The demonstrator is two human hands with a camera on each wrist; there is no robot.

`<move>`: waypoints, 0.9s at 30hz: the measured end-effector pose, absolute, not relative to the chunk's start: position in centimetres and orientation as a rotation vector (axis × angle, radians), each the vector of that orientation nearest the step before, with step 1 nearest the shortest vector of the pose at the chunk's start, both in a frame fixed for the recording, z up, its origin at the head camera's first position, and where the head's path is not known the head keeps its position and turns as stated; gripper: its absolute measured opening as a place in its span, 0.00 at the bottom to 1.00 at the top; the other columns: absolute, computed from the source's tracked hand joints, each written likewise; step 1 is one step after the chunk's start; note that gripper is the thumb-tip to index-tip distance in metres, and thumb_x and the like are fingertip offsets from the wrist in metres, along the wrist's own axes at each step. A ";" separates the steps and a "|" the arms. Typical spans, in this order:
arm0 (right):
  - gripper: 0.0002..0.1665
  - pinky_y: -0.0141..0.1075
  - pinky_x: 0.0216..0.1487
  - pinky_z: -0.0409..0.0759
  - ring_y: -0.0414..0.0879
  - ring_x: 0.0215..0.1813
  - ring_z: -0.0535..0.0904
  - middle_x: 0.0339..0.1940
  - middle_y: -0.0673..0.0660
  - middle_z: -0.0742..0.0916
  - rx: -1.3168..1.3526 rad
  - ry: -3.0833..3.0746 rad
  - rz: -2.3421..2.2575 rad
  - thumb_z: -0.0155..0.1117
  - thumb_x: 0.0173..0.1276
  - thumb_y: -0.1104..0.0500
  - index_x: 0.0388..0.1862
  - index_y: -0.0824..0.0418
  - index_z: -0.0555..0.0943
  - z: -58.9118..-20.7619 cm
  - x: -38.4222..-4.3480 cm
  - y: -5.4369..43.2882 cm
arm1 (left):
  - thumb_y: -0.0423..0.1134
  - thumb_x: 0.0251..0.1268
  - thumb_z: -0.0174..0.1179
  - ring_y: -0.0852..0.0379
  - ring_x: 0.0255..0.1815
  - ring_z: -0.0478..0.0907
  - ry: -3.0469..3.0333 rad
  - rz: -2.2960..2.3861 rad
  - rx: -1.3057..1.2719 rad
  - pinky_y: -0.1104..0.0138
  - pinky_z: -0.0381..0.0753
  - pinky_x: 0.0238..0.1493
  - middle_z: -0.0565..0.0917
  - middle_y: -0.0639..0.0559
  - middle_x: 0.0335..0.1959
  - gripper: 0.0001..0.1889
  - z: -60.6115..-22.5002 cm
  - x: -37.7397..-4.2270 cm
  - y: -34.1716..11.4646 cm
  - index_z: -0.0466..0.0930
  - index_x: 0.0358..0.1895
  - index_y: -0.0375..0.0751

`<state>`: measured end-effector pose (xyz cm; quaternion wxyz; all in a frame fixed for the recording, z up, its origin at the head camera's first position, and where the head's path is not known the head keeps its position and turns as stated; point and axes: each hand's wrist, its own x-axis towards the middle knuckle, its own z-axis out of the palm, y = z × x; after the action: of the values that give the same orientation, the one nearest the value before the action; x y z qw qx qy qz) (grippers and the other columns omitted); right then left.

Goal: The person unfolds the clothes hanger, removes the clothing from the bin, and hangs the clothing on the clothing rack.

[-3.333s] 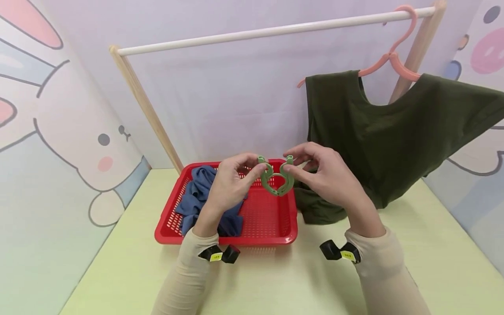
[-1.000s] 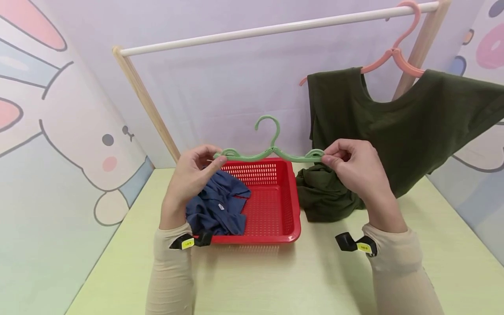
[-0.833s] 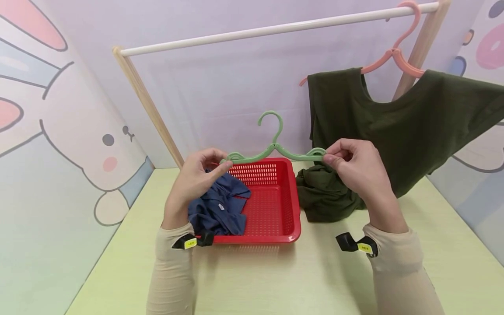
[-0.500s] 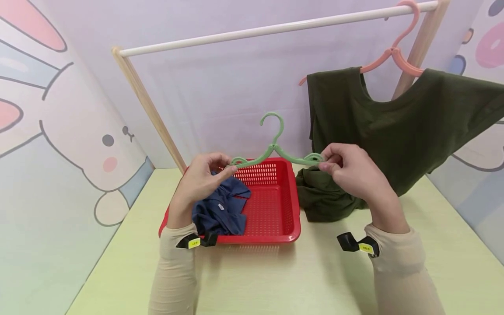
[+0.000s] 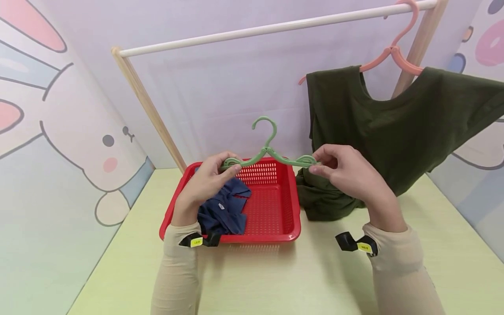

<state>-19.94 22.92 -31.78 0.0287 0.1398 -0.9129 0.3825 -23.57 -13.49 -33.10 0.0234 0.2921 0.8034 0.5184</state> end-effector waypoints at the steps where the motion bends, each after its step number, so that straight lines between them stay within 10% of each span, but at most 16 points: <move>1: 0.15 0.34 0.42 0.84 0.52 0.45 0.83 0.47 0.56 0.89 0.451 -2.810 1.176 0.76 0.79 0.55 0.59 0.57 0.87 -31.8 -20.0 22.9 | 0.35 0.88 0.59 0.52 0.27 0.63 2.488 1.600 0.909 0.64 0.65 0.33 0.72 0.50 0.30 0.10 -33.1 -23.6 -13.5 0.84 0.60 0.35; 27: 0.09 0.26 0.38 0.79 0.45 0.46 0.82 0.44 0.47 0.89 0.450 -2.316 1.353 0.82 0.69 0.68 0.47 0.59 0.95 -32.2 -20.0 20.7 | 0.33 0.89 0.57 0.51 0.29 0.63 2.430 1.608 0.996 0.63 0.64 0.37 0.68 0.50 0.29 0.10 -33.0 -23.9 -13.4 0.81 0.61 0.31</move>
<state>-20.01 20.75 -32.24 0.2093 0.1619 -0.8327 0.4864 -23.87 -13.35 -32.99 0.0312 0.3234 0.7886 0.5220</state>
